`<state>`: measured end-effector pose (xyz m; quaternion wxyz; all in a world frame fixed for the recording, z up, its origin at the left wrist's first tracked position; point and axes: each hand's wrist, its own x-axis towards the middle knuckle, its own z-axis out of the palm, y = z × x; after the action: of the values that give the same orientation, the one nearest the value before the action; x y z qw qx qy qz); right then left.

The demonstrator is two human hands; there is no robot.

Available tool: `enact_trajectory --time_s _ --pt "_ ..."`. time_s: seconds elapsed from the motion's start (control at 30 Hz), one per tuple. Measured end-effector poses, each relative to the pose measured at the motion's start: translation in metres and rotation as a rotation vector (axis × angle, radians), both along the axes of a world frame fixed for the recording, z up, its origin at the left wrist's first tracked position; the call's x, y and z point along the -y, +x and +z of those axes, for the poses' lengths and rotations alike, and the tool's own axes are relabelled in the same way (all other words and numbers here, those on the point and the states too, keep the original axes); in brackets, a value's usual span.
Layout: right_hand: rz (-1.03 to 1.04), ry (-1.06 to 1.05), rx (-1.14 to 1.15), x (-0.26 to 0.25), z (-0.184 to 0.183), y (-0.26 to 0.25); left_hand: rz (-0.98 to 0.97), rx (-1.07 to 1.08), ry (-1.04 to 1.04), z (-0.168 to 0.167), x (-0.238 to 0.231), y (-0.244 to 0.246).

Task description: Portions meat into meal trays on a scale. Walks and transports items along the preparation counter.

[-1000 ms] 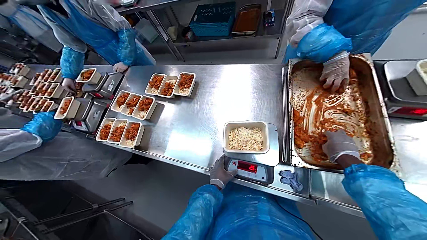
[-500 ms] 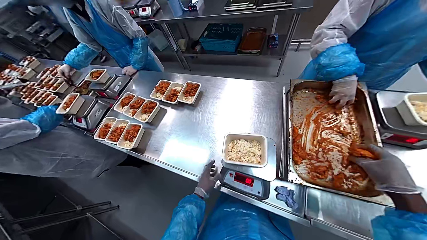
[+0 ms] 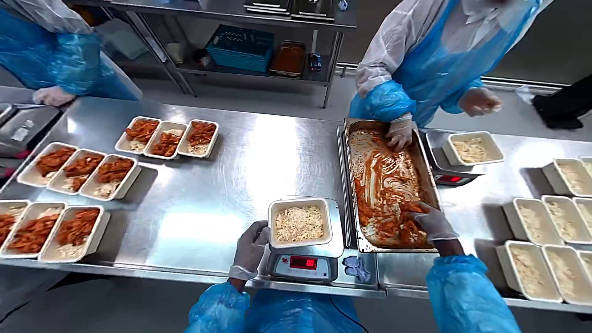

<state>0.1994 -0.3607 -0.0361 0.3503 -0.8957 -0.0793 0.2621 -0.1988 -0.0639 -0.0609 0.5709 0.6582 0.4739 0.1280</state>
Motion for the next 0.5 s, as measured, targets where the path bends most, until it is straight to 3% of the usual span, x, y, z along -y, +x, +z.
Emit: enact_trajectory --time_s 0.23,0.37,0.5 --pt "-0.003 -0.087 0.076 -0.013 0.003 -0.002 -0.066 0.045 -0.101 -0.01 -0.008 -0.003" --pt "-0.12 0.033 -0.021 -0.016 0.013 -0.001 -0.072 0.074 -0.12 -0.013 -0.015 -0.006" --pt "-0.245 0.307 -0.214 -0.017 0.014 -0.005 -0.08 0.097 -0.181 -0.013 -0.019 -0.006"
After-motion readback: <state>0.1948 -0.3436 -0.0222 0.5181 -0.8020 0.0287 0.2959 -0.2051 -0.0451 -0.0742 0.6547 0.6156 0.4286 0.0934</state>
